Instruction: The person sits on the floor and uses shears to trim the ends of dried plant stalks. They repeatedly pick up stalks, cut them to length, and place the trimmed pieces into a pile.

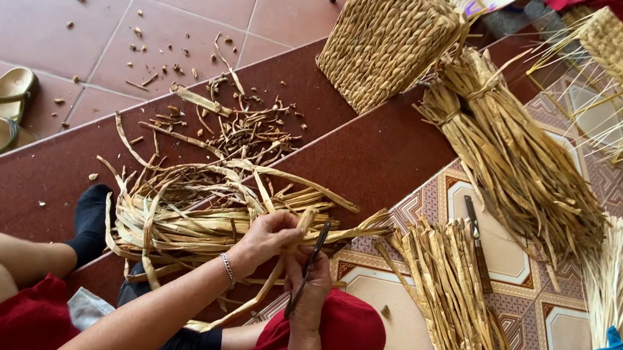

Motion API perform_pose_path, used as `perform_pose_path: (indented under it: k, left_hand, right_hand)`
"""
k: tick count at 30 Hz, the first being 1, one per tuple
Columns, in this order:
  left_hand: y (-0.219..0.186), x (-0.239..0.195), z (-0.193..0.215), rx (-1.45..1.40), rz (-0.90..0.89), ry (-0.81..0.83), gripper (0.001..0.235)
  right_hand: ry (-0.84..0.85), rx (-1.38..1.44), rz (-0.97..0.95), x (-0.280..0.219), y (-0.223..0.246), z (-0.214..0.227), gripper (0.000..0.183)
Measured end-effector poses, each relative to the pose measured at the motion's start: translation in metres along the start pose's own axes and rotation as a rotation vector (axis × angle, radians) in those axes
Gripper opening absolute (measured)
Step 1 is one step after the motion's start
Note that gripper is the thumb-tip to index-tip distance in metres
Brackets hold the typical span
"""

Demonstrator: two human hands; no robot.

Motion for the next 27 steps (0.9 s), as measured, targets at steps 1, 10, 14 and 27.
perform_pose_path:
  k: [1,10,14,27]
  left_hand:
    - [0.001,-0.001,0.000,-0.028,0.009,0.008,0.017]
    - [-0.021,-0.008,0.018,-0.075,0.025,-0.024,0.023]
    - [-0.020,0.002,0.015,0.025,-0.009,-0.084,0.026]
    - [-0.006,-0.021,0.021,0.521,-0.101,-0.200,0.025]
  right_hand:
    - [0.006,-0.001,-0.007,-0.003,0.000,0.001,0.028]
    - [0.026,-0.290,-0.134,0.011,-0.019,0.015,0.051]
    - [0.077,-0.346,-0.142,0.010,-0.022,0.013,0.056]
    - [0.208,-0.592,-0.029,-0.012,-0.010,-0.010,0.063]
Point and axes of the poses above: each hand's wrist, its own x-axis towards the middle knuckle, its own z-axis out of the back of the hand, y = z × x, the point moved 7 cm from there along x, towards the middle knuckle, and after that the axes turned 11 degrees about x, right-handed, at the moved point
